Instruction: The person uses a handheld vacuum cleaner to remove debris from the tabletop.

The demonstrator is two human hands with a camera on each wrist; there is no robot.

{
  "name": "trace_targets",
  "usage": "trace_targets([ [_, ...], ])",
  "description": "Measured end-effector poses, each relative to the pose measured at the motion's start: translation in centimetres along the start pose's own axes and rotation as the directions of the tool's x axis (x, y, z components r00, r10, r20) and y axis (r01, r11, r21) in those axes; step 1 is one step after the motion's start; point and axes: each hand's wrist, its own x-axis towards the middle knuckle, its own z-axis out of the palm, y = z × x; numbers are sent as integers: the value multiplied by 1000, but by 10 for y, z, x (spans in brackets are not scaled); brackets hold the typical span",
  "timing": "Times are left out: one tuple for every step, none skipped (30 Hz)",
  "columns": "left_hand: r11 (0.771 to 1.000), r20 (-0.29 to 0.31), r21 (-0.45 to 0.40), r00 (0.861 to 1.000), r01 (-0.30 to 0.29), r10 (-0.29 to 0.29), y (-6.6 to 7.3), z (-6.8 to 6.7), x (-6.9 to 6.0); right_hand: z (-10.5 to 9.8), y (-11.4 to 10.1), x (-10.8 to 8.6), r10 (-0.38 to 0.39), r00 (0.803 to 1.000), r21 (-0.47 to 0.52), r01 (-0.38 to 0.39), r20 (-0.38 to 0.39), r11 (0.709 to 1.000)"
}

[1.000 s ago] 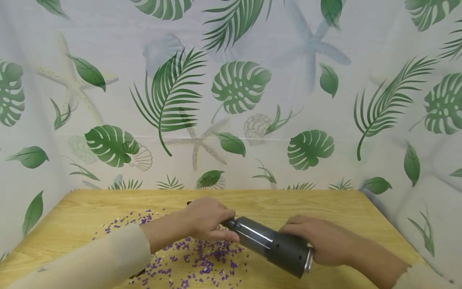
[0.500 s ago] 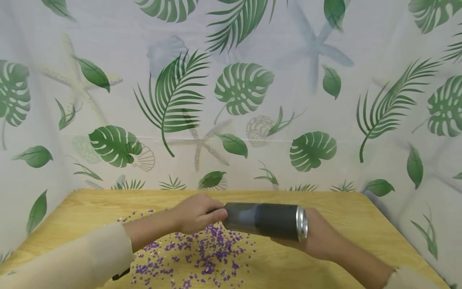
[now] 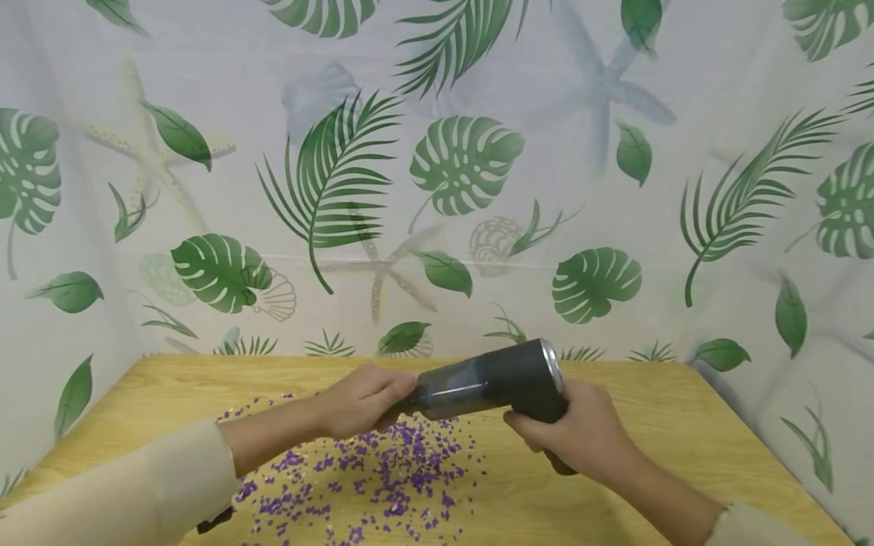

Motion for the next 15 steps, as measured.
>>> trace_targets([
  [1000, -1, -21, 1000, 6, -6, 0, -1, -1, 1, 0, 0, 7, 1000, -22, -8, -20, 1000],
  [999, 1, -40, 1000, 11, -10, 0, -1, -2, 1, 0, 1, 16, 999, -48, -18, -41, 999],
  [998, 2, -54, 1000, 17, -17, 1, -1, -3, 2, -1, 1, 28, 998, -70, -32, -60, 997],
  [998, 1, -65, 1000, 21, -21, 1, -1, -4, 3, 0, 2, 40, 996, -92, -47, -76, 995],
  [996, 0, -79, 1000, 30, -30, 1, -1, -5, 3, 0, 3, 49, 995, -114, -60, -92, 992],
  [995, 1, -91, 999, 37, -37, 1, 0, -6, 3, 0, 3, 55, 993, -134, -70, -106, 989],
  [994, 2, -96, 999, 44, -44, 2, 2, -6, 4, 0, 4, 55, 992, -157, -73, -117, 985],
  [994, 3, -98, 998, 56, -56, 3, 4, -7, 4, 1, 5, 47, 991, -187, -71, -127, 980],
  [993, 0, -102, 998, 65, -65, 4, 6, -8, 5, 2, 5, 32, 990, -219, -61, -134, 974],
  [992, -6, -101, 997, 72, -73, 6, 8, -8, 5, 2, 6, 9, 990, -257, -46, -144, 965],
  [991, -12, -104, 996, 85, -86, 7, 11, -8, 6, 4, 7, -33, 987, -300, -16, -156, 954],
  [991, -20, -101, 995, 92, -95, 9, 13, -8, 7, 5, 8, -86, 982, -349, 23, -166, 937],
  [991, -27, -93, 994, 99, -102, 10, 15, -7, 7, 7, 8, -142, 974, -398, 61, -178, 916],
  [990, -35, -93, 993, 106, -110, 12, 16, -7, 7, 8, 9, -193, 964, -439, 95, -184, 893],
  [990, -41, -89, 993, 110, -114, 14, 18, -6, 7, 9, 10, -239, 952, -474, 124, -192, 872],
])
